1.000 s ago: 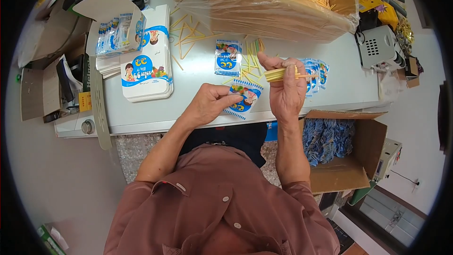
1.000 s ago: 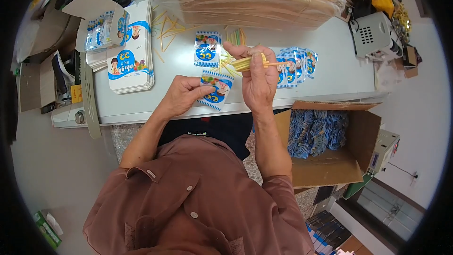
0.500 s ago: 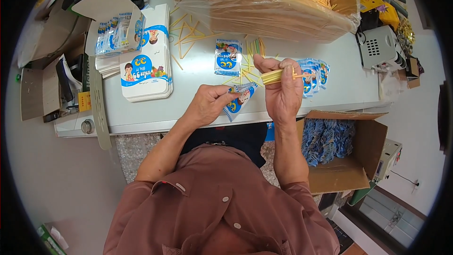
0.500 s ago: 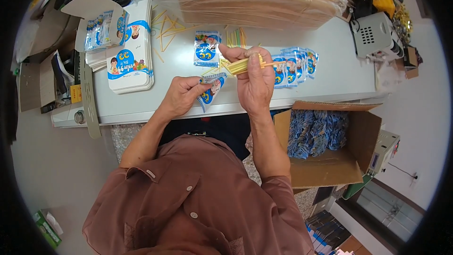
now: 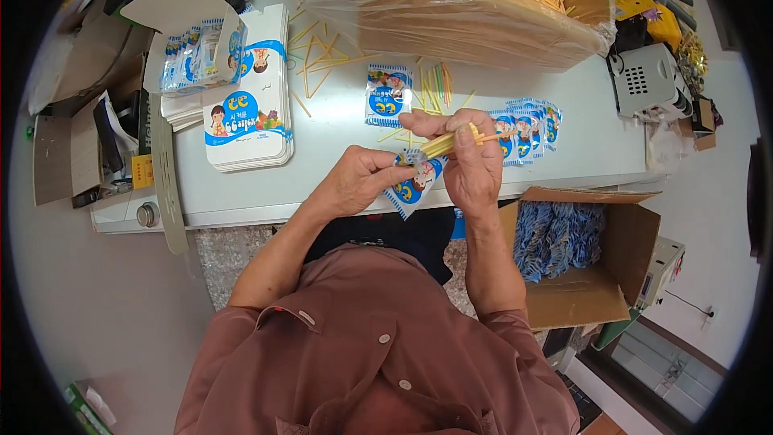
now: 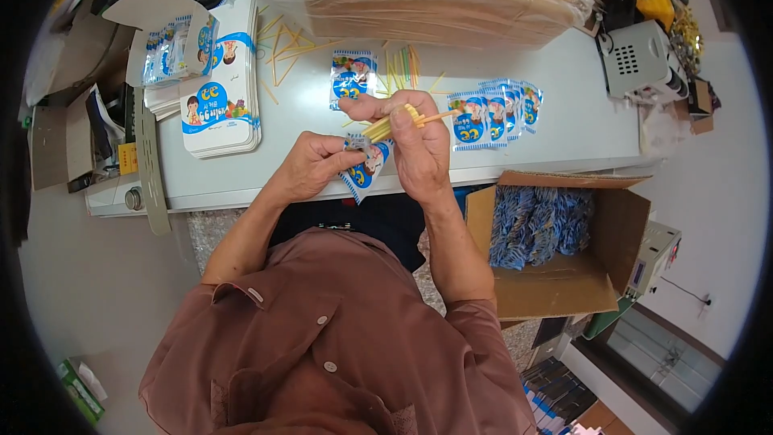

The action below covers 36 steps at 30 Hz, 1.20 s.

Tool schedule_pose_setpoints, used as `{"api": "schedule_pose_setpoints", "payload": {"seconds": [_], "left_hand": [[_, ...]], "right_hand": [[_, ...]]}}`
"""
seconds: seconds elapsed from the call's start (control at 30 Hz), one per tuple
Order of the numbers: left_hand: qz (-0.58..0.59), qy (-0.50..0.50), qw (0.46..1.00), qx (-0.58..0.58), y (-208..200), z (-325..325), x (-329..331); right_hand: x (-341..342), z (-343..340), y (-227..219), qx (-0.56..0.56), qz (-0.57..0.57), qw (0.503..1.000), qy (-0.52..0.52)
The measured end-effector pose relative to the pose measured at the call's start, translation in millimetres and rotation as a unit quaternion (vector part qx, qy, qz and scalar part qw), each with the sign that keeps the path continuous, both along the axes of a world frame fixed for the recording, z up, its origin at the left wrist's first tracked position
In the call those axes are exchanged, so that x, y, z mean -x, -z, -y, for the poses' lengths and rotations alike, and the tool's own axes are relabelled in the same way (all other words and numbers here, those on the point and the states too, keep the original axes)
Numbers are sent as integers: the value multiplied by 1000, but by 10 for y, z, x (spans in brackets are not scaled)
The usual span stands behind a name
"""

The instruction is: Packing small blue sachets into cardboard boxes and adding yellow shredded paper as filler.

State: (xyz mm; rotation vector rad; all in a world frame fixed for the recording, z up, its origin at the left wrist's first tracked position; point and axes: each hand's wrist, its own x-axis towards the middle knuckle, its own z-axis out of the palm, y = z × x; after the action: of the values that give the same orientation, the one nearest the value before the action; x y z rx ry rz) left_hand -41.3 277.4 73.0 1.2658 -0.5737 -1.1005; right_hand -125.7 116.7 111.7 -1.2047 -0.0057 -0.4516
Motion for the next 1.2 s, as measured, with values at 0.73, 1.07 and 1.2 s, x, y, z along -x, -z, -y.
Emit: {"api": "schedule_pose_setpoints", "payload": {"seconds": [0.73, 1.07, 1.2], "left_hand": [[-38, -115, 992, 29, 148, 31, 153], [-13, -107, 994, 15, 243, -18, 118], [-47, -108, 993, 28, 224, 12, 119]], "right_hand": [[8, -9, 271, 31, -144, 988, -50], [11, 55, 172, 80, -228, 968, -67], [-5, 89, 270, 93, -113, 987, 62]]}}
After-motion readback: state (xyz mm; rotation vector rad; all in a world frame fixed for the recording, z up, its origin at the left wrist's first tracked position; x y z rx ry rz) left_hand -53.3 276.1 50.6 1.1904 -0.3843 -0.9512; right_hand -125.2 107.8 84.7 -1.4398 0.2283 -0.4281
